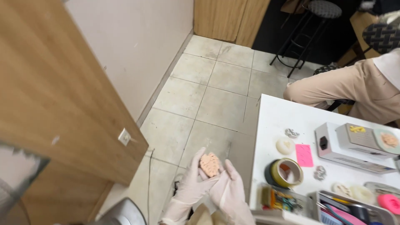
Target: The person picks up a flower-shaped candle from a table, carries it to a display shelf, and then retrieves a star-shaped candle and a yellow flower candle from the shelf.
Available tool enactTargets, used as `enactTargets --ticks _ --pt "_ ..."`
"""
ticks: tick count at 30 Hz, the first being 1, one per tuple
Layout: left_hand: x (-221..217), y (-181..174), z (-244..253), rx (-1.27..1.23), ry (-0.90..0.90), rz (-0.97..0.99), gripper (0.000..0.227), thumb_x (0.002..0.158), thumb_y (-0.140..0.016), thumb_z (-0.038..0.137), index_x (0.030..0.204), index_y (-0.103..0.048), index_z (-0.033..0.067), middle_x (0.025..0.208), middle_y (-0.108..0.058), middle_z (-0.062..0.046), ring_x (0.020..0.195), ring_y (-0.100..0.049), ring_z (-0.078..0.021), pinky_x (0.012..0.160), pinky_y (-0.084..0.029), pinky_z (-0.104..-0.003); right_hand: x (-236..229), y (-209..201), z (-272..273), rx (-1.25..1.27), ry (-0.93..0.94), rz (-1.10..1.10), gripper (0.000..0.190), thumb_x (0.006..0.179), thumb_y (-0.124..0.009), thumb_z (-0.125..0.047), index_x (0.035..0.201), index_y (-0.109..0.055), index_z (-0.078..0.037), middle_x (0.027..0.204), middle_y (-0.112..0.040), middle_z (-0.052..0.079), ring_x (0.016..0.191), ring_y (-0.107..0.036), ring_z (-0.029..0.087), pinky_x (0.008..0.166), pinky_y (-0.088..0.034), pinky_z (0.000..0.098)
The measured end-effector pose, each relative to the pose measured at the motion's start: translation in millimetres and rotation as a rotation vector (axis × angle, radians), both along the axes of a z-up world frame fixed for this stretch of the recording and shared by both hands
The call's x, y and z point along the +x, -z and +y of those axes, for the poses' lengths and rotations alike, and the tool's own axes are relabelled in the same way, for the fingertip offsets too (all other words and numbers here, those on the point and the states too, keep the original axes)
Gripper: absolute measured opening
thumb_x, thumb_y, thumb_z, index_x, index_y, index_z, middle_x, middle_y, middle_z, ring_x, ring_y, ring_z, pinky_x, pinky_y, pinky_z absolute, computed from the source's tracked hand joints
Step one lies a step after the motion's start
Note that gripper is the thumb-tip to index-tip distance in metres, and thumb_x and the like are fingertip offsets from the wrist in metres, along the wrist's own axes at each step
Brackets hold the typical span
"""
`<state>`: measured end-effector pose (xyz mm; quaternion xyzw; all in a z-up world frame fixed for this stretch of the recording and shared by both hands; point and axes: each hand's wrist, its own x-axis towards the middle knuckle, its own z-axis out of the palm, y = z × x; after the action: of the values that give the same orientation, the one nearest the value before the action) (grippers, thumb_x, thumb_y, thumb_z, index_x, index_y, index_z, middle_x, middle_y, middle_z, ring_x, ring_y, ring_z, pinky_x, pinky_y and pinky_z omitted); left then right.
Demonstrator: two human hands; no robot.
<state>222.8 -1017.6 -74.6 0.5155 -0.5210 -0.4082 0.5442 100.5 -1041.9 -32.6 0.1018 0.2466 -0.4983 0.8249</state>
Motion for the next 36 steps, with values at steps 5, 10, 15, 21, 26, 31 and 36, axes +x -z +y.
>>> enactTargets --ticks 5,10,15,21,26,31,36 --pt "36.7 -17.2 -99.2 0.001 0.121 0.031 0.097 0.075 -0.088 0.012 0.155 -0.034 0.0113 0.147 -0.046 -0.014 0.138 -0.051 -0.0266 0.110 -0.046 -0.037 34.4 -13.9 -86.5 -0.091 0.093 0.087 0.054 0.103 -0.036 -0.032 0.143 -0.046 0.003 0.138 -0.057 0.026 0.128 -0.056 0.036 0.112 -0.042 0.0539" --pt "88.0 -30.5 -190.5 -0.089 0.129 -0.156 0.094 0.071 -0.092 0.019 0.150 -0.042 0.0092 0.144 -0.051 -0.014 0.132 -0.056 -0.0282 0.107 -0.048 -0.037 73.1 -15.8 -168.8 -0.171 0.159 0.128 0.054 0.104 -0.036 -0.032 0.144 -0.045 0.004 0.138 -0.057 0.024 0.129 -0.055 0.035 0.112 -0.041 0.0536" --pt "126.3 -29.7 -257.8 -0.202 0.133 -0.304 0.095 0.070 -0.094 0.025 0.148 -0.043 0.0032 0.150 -0.049 -0.019 0.138 -0.050 -0.0329 0.112 -0.043 -0.041 102.8 -6.9 -230.4 -0.144 0.189 0.125 0.053 0.104 -0.037 -0.031 0.143 -0.043 0.005 0.138 -0.056 0.023 0.129 -0.055 0.033 0.113 -0.040 0.0540" --pt "135.8 -38.9 -332.0 0.029 0.160 -0.369 0.110 0.067 -0.091 0.040 0.154 -0.032 0.0101 0.145 -0.054 -0.014 0.134 -0.051 -0.0302 0.112 -0.038 -0.042 108.9 21.6 -304.7 -0.213 0.174 0.106 0.056 0.102 -0.039 -0.031 0.144 -0.042 0.006 0.137 -0.057 0.026 0.129 -0.055 0.035 0.111 -0.040 0.0562" --pt "131.7 -20.2 -415.9 -0.148 0.173 -0.444 0.102 0.075 -0.088 0.039 0.155 -0.033 0.0085 0.151 -0.053 -0.017 0.137 -0.052 -0.0294 0.117 -0.022 -0.050 116.0 21.0 -393.3 -0.175 0.188 0.069 0.054 0.101 -0.038 -0.028 0.150 -0.042 -0.005 0.141 -0.055 0.023 0.130 -0.054 0.034 0.113 -0.040 0.0542" --pt "120.7 -51.1 -517.9 0.064 0.112 -0.430 0.098 0.072 -0.088 0.038 0.155 -0.040 0.0156 0.128 -0.069 -0.006 0.123 -0.062 -0.0241 0.114 -0.035 -0.041 106.7 11.9 -502.0 -0.284 0.115 -0.001 0.055 0.101 -0.038 -0.028 0.150 -0.041 -0.003 0.142 -0.054 0.023 0.130 -0.055 0.035 0.113 -0.040 0.0555" --pt "93.2 -50.6 -621.8 -0.202 0.008 -0.435 0.093 0.068 -0.093 0.028 0.145 -0.047 0.0070 0.124 -0.068 -0.012 0.117 -0.062 -0.0305 0.103 -0.044 -0.043 77.5 -6.8 -605.4 -0.362 0.083 0.009 0.056 0.103 -0.039 -0.031 0.151 -0.039 -0.002 0.142 -0.053 0.024 0.130 -0.055 0.035 0.112 -0.039 0.0559"
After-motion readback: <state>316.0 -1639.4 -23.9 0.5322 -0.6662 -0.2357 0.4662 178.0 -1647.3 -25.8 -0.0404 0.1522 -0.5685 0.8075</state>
